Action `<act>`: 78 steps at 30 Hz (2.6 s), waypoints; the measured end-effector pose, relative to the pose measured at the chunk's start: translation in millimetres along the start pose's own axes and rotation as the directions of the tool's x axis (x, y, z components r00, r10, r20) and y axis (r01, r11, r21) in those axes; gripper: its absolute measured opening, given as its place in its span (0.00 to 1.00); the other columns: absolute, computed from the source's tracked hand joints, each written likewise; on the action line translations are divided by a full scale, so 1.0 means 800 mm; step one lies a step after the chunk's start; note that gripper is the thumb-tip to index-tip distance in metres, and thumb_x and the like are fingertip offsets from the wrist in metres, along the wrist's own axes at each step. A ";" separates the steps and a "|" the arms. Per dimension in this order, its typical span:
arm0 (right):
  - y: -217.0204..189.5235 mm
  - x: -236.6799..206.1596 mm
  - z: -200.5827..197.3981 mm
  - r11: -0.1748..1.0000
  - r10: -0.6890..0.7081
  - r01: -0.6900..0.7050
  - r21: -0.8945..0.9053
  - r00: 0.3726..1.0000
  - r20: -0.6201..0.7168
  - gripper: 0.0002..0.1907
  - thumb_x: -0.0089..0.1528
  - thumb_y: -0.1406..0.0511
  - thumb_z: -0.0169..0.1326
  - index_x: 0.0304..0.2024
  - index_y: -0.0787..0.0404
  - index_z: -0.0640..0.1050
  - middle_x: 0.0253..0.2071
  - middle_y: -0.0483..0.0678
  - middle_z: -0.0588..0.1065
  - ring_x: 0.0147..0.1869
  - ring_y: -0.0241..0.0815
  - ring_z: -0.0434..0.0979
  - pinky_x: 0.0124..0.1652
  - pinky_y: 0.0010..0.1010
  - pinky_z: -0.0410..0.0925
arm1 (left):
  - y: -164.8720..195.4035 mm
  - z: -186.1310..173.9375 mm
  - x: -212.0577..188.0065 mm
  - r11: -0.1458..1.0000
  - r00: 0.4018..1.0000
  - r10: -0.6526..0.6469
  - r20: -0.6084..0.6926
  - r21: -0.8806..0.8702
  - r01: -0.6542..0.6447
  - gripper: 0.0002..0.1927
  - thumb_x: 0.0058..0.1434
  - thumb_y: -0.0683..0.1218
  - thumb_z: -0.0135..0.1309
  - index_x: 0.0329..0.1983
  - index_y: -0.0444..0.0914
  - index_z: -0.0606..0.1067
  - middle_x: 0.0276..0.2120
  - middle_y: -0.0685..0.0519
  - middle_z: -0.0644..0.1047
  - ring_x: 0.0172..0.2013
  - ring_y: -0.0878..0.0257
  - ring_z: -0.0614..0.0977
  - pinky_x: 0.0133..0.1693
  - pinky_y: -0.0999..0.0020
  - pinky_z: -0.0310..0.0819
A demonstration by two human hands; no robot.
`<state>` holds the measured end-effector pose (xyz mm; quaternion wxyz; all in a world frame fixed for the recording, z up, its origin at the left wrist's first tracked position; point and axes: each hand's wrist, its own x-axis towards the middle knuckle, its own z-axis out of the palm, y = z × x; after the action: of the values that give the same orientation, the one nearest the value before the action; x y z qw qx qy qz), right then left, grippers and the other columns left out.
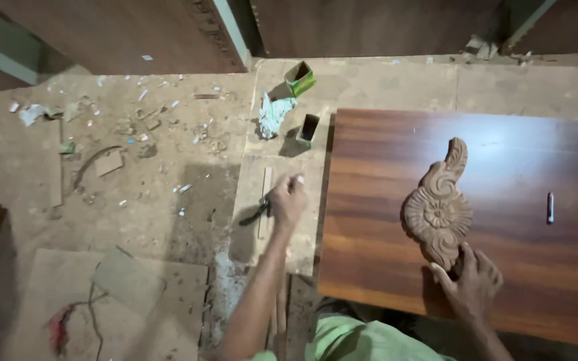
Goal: The person measures a wooden board with a tape measure and marks it with a pencil. They then position a decorative wooden carving on the board and secure it using a hammer. Later, the person applies glue to the back of the carving with a brush.
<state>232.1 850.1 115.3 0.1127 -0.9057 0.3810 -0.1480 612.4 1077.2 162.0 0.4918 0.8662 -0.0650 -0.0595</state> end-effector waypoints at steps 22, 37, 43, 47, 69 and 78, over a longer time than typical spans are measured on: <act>-0.044 0.022 0.016 0.975 0.187 -0.196 -0.100 0.978 -0.097 0.37 0.61 0.44 0.52 0.67 0.54 0.69 0.64 0.49 0.70 0.70 0.49 0.64 0.69 0.49 0.53 | 0.067 0.101 0.450 0.505 0.603 0.254 0.756 0.427 -0.750 0.20 0.54 0.35 0.54 0.47 0.47 0.81 0.46 0.46 0.80 0.50 0.47 0.80 0.50 0.52 0.75; -0.048 0.050 -0.004 0.899 0.429 -0.431 0.077 0.902 0.043 0.29 0.66 0.49 0.56 0.63 0.58 0.73 0.50 0.51 0.72 0.56 0.46 0.71 0.57 0.40 0.63 | 0.061 0.072 0.410 0.445 0.453 0.547 0.704 0.214 -0.870 0.08 0.57 0.37 0.52 0.35 0.40 0.80 0.37 0.46 0.80 0.41 0.46 0.82 0.41 0.51 0.77; -0.170 0.212 -0.025 0.959 0.131 -0.120 0.256 0.991 -0.024 0.14 0.64 0.62 0.59 0.50 0.60 0.79 0.44 0.54 0.77 0.47 0.51 0.78 0.48 0.40 0.69 | 0.147 0.035 0.354 0.372 0.303 0.558 0.773 0.094 -0.924 0.07 0.52 0.37 0.55 0.33 0.38 0.78 0.37 0.49 0.79 0.40 0.48 0.82 0.39 0.54 0.78; -0.279 0.320 0.001 0.721 0.020 -0.051 0.691 0.998 0.053 0.21 0.65 0.64 0.59 0.59 0.64 0.76 0.50 0.53 0.80 0.51 0.43 0.82 0.49 0.32 0.75 | 0.206 0.015 0.308 0.281 0.178 0.515 0.838 0.030 -0.959 0.07 0.49 0.36 0.55 0.31 0.39 0.77 0.37 0.51 0.79 0.41 0.50 0.82 0.39 0.56 0.79; -0.308 0.328 0.015 0.524 0.169 -0.287 0.802 0.958 0.232 0.07 0.63 0.70 0.58 0.41 0.67 0.83 0.33 0.50 0.83 0.35 0.34 0.84 0.35 0.25 0.79 | 0.232 0.014 0.235 0.254 0.041 0.608 0.793 -0.145 -0.956 0.03 0.55 0.40 0.56 0.32 0.38 0.79 0.40 0.52 0.79 0.41 0.53 0.83 0.39 0.57 0.80; -0.297 0.327 0.017 0.498 0.145 -0.294 0.816 0.956 0.256 0.07 0.63 0.69 0.59 0.42 0.67 0.82 0.34 0.51 0.83 0.35 0.36 0.83 0.37 0.27 0.79 | 0.228 0.019 0.237 0.251 0.029 0.589 0.807 -0.149 -0.956 0.01 0.57 0.40 0.56 0.32 0.38 0.78 0.40 0.52 0.78 0.41 0.54 0.83 0.39 0.58 0.79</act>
<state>567.1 824.4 225.3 0.5842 -0.6889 0.3634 -0.2283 787.0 939.6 303.5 0.1451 0.6403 -0.7482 -0.0958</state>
